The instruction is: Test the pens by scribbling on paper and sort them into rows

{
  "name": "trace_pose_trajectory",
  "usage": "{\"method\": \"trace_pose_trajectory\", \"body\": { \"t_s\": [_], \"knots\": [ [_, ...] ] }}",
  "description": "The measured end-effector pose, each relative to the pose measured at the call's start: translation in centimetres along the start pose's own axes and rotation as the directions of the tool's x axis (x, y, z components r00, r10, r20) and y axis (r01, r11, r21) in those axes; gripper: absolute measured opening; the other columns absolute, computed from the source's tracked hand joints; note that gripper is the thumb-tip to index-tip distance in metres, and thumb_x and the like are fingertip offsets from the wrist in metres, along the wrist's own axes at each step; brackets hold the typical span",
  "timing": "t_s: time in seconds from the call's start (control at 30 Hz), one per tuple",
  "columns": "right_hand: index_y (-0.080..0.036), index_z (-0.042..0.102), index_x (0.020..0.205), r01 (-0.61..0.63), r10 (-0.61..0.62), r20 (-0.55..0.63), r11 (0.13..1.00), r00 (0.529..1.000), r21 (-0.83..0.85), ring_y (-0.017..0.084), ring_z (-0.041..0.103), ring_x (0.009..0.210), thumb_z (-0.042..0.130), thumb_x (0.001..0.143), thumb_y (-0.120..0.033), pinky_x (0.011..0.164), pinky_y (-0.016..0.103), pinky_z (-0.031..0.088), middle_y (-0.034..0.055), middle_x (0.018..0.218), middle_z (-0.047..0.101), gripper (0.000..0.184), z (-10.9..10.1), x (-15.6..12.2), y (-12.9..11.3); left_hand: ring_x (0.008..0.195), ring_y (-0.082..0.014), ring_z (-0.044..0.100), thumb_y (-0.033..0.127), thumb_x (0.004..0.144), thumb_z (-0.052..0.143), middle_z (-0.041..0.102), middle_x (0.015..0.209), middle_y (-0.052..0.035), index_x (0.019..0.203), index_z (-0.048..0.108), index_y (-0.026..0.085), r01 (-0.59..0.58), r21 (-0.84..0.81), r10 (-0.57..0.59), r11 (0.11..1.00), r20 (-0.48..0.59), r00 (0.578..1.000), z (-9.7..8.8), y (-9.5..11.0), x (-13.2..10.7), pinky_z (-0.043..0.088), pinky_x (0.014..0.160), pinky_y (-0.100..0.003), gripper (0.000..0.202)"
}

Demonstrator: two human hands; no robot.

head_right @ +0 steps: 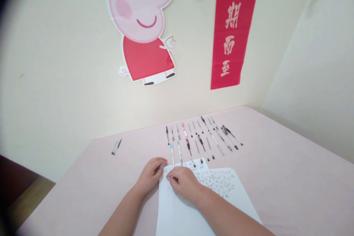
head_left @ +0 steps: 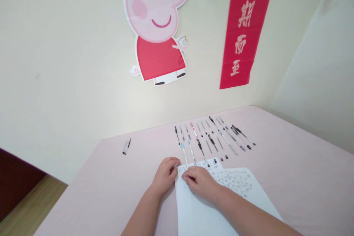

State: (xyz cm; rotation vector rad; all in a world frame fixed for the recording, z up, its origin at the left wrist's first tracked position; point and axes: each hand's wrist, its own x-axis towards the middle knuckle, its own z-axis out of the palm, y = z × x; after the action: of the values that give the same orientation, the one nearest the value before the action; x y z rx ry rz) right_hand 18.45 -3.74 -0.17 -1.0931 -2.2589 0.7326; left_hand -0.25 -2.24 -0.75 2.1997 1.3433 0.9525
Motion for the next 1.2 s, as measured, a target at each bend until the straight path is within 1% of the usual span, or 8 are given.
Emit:
{"method": "trace_pose_trajectory", "body": {
  "t_s": [0.13, 0.27, 0.37, 0.47, 0.67, 0.8, 0.93, 1.2],
  "knots": [
    [-0.02, 0.071, 0.087, 0.001, -0.001, 0.003, 1.0, 1.0, 0.001, 0.015, 0.06, 0.077, 0.047, 0.084, -0.017, 0.072, 0.024, 0.042, 0.0026, 0.082, 0.07, 0.024, 0.0, 0.0, 0.0, 0.097, -0.0186, 0.057, 0.013, 0.077, 0.046, 0.065, 0.1, -0.0068, 0.095, 0.064, 0.02, 0.021, 0.029, -0.02, 0.999, -0.035, 0.999, 0.1, -0.3, 0.0, 0.045, 0.089, -0.036, 0.026],
    [-0.02, 0.071, 0.088, -0.02, 0.02, -0.003, 1.0, 1.0, 0.017, 0.016, 0.061, 0.078, 0.048, 0.083, -0.017, 0.073, 0.024, 0.042, 0.0033, 0.084, 0.07, 0.024, 0.0, 0.0, 0.1, 0.097, -0.0203, 0.058, 0.016, 0.076, 0.045, 0.066, 0.101, -0.0066, 0.099, 0.064, 0.02, 0.11, 0.149, -0.078, 0.983, -0.206, 0.975, -1.1, -2.4, 0.7, 0.045, 0.09, -0.038, 0.03],
    [-0.019, 0.071, 0.087, -0.037, 0.037, -0.003, 0.999, 0.999, 0.036, 0.016, 0.061, 0.079, 0.048, 0.083, -0.017, 0.073, 0.024, 0.042, 0.0038, 0.085, 0.071, 0.024, 0.0, -0.1, 0.0, 0.104, -0.0223, 0.056, 0.018, 0.078, 0.043, 0.065, 0.106, -0.0088, 0.1, 0.064, 0.017, 0.279, 0.292, -0.16, 0.915, -0.372, 0.914, -3.7, -5.6, 1.6, 0.041, 0.096, -0.039, 0.031],
    [-0.019, 0.071, 0.087, -0.042, 0.042, 0.005, 0.998, 0.999, 0.042, 0.015, 0.062, 0.079, 0.048, 0.083, -0.017, 0.073, 0.024, 0.043, 0.0036, 0.085, 0.07, 0.024, -0.1, -0.1, 0.0, 0.112, -0.0208, 0.052, 0.015, 0.078, 0.041, 0.061, 0.116, -0.0106, 0.105, 0.063, 0.015, 0.535, 0.429, -0.292, 0.728, -0.512, 0.808, -7.2, -9.1, 2.0, 0.037, 0.101, -0.034, 0.034],
    [-0.019, 0.072, 0.086, -0.025, 0.025, 0.004, 0.999, 1.0, 0.04, 0.015, 0.061, 0.077, 0.048, 0.081, -0.015, 0.071, 0.023, 0.042, 0.0036, 0.082, 0.07, 0.024, -0.3, -0.1, -0.2, 0.123, -0.0331, 0.042, 0.018, 0.082, 0.042, 0.048, 0.13, -0.0222, 0.117, 0.059, 0.008, 0.697, 0.453, -0.415, 0.555, -0.575, 0.705, -12.1, -13.5, 1.3, 0.032, 0.102, -0.048, 0.04],
    [-0.019, 0.071, 0.085, -0.032, 0.031, 0.007, 0.999, 0.999, 0.044, 0.014, 0.061, 0.076, 0.047, 0.081, -0.015, 0.07, 0.022, 0.042, 0.0032, 0.082, 0.07, 0.025, -0.4, -0.1, -0.3, 0.129, -0.0335, 0.035, 0.02, 0.082, 0.043, 0.047, 0.131, -0.0242, 0.123, 0.054, 0.006, 0.691, 0.483, -0.491, 0.537, -0.487, 0.722, -13.1, -14.9, 2.0, 0.029, 0.105, -0.048, 0.044],
    [-0.02, 0.071, 0.085, -0.03, 0.03, 0.006, 0.999, 1.0, 0.037, 0.014, 0.061, 0.076, 0.047, 0.082, -0.015, 0.071, 0.022, 0.042, 0.0027, 0.082, 0.07, 0.025, -0.4, 0.0, -0.2, 0.126, -0.0274, 0.041, 0.016, 0.082, 0.038, 0.054, 0.126, -0.0189, 0.116, 0.059, 0.006, 0.649, 0.475, -0.496, 0.594, -0.419, 0.76, -13.0, -15.8, 3.0, 0.034, 0.105, -0.039, 0.041],
    [-0.02, 0.071, 0.085, -0.031, 0.031, 0.019, 0.998, 0.999, 0.052, 0.014, 0.061, 0.076, 0.047, 0.082, -0.015, 0.071, 0.022, 0.042, 0.0028, 0.081, 0.069, 0.025, -0.6, 0.0, -0.3, 0.122, -0.0242, 0.047, 0.007, 0.076, 0.039, 0.054, 0.129, -0.011, 0.109, 0.064, 0.011, 0.528, 0.452, -0.402, 0.719, -0.349, 0.846, -9.4, -14.3, 3.0, 0.035, 0.106, -0.037, 0.042]
  ]
}}
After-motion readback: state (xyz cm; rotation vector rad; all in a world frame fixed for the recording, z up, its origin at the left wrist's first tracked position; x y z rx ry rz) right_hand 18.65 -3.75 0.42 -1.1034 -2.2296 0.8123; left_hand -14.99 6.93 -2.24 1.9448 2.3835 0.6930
